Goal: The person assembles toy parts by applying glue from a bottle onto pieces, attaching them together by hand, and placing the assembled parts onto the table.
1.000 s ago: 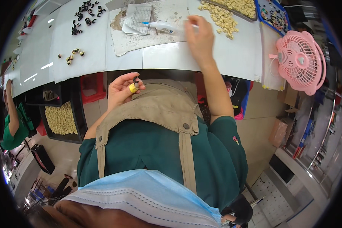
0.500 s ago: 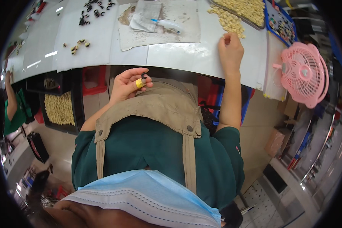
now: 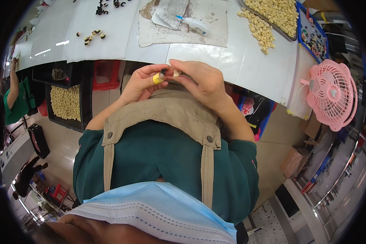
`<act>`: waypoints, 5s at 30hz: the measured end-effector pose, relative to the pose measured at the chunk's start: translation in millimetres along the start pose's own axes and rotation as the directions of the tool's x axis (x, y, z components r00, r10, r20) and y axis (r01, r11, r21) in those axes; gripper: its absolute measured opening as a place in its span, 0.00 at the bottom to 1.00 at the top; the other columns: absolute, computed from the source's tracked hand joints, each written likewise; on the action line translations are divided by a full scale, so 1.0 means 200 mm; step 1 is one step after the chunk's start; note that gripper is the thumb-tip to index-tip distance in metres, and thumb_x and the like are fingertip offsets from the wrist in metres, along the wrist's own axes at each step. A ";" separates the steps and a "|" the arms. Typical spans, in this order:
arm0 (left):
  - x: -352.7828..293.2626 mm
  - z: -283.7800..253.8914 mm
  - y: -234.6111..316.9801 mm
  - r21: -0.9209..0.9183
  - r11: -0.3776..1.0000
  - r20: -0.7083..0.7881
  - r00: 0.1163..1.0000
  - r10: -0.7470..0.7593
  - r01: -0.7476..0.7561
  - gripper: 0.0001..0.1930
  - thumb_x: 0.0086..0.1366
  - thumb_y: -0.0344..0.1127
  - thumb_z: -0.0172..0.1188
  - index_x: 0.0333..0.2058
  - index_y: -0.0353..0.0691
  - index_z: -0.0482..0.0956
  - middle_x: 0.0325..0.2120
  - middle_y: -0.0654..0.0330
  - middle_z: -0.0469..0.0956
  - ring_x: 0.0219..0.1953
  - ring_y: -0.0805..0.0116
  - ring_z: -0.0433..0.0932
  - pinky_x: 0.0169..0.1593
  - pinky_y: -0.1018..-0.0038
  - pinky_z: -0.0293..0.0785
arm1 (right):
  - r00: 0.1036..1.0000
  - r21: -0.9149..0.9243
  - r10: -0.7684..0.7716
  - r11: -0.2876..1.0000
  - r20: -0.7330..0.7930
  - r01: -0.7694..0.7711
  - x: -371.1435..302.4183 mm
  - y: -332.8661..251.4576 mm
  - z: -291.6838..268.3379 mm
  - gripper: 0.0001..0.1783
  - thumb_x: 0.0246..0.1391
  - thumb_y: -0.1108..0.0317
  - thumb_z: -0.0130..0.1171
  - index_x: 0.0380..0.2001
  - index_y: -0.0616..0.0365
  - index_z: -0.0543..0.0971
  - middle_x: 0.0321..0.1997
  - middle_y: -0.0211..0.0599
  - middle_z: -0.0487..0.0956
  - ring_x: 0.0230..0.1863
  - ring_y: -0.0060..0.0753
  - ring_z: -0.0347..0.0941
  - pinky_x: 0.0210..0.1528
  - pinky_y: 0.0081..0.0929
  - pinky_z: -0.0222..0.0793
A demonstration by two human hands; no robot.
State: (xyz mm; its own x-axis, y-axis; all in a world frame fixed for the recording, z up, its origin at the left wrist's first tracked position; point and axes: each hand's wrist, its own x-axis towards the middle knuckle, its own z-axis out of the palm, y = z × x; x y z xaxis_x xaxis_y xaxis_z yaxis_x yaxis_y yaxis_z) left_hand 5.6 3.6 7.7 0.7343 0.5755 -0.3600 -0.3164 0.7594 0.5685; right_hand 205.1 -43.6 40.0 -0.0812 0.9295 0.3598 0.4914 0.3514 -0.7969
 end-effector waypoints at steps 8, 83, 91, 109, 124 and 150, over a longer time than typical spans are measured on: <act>0.00 -0.02 -0.02 -0.039 0.999 -0.008 1.000 -0.020 0.020 0.14 0.59 0.28 0.56 0.45 0.35 0.73 0.40 0.58 0.75 0.44 0.70 0.74 0.47 0.74 0.73 | 0.978 -0.123 -0.206 0.971 0.014 0.207 0.05 0.01 0.07 0.24 0.33 0.78 0.64 0.40 0.55 0.77 0.31 0.34 0.78 0.32 0.34 0.75 0.31 0.24 0.73; 0.01 -0.33 0.48 0.828 -0.540 0.373 0.570 0.732 0.150 0.08 0.51 0.34 0.61 0.32 0.46 0.76 0.39 0.65 0.72 0.51 0.60 0.68 0.55 0.48 0.47 | 0.971 -0.003 -0.044 0.999 -0.235 0.045 0.04 0.08 0.09 0.19 0.37 0.79 0.63 0.37 0.62 0.74 0.39 0.42 0.75 0.40 0.37 0.73 0.43 0.25 0.68; 0.13 -0.47 0.80 0.793 -0.567 0.355 0.588 0.727 0.222 0.09 0.52 0.35 0.57 0.34 0.46 0.79 0.28 0.60 0.76 0.35 0.59 0.75 0.43 0.63 0.66 | 0.969 -0.016 0.015 1.000 -0.245 -0.019 0.02 0.10 0.10 0.12 0.40 0.80 0.60 0.33 0.62 0.76 0.34 0.40 0.76 0.36 0.32 0.73 0.40 0.22 0.68; 0.33 -0.52 0.86 0.895 -0.442 0.389 0.576 0.719 -0.052 0.15 0.54 0.25 0.51 0.42 0.39 0.77 0.35 0.55 0.77 0.36 0.63 0.76 0.41 0.75 0.70 | 0.943 0.806 -0.141 0.492 -0.300 0.330 -0.34 -0.68 -0.83 0.02 0.56 0.68 0.49 0.29 0.50 0.69 0.37 0.32 0.68 0.31 0.32 0.69 0.37 0.29 0.61; 0.13 -0.19 0.39 0.221 0.899 0.067 0.926 0.372 -0.377 0.17 0.59 0.21 0.49 0.48 0.27 0.67 0.41 0.52 0.70 0.41 0.68 0.70 0.47 0.76 0.67 | 0.755 0.411 -0.203 0.737 -0.624 0.537 0.05 -0.64 -0.30 0.02 0.53 0.71 0.49 0.27 0.51 0.70 0.34 0.31 0.70 0.29 0.31 0.67 0.34 0.28 0.60; -0.02 -0.01 0.02 0.005 0.996 -0.019 0.995 0.093 -0.093 0.16 0.60 0.30 0.55 0.47 0.35 0.70 0.34 0.59 0.76 0.38 0.69 0.77 0.37 0.81 0.71 | 0.907 0.132 0.145 0.986 -0.396 -0.100 0.22 0.14 -0.23 0.08 0.53 0.67 0.55 0.31 0.59 0.77 0.32 0.32 0.76 0.29 0.22 0.69 0.34 0.17 0.64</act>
State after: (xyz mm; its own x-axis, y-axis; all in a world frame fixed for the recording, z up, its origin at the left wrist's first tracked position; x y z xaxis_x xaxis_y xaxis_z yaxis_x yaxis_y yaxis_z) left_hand 1.0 5.0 10.4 0.6903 0.6493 -0.3192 -0.3801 0.7008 0.6036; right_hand 253.9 2.5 56.5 0.3412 0.8494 0.4025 0.3779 0.2681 -0.8862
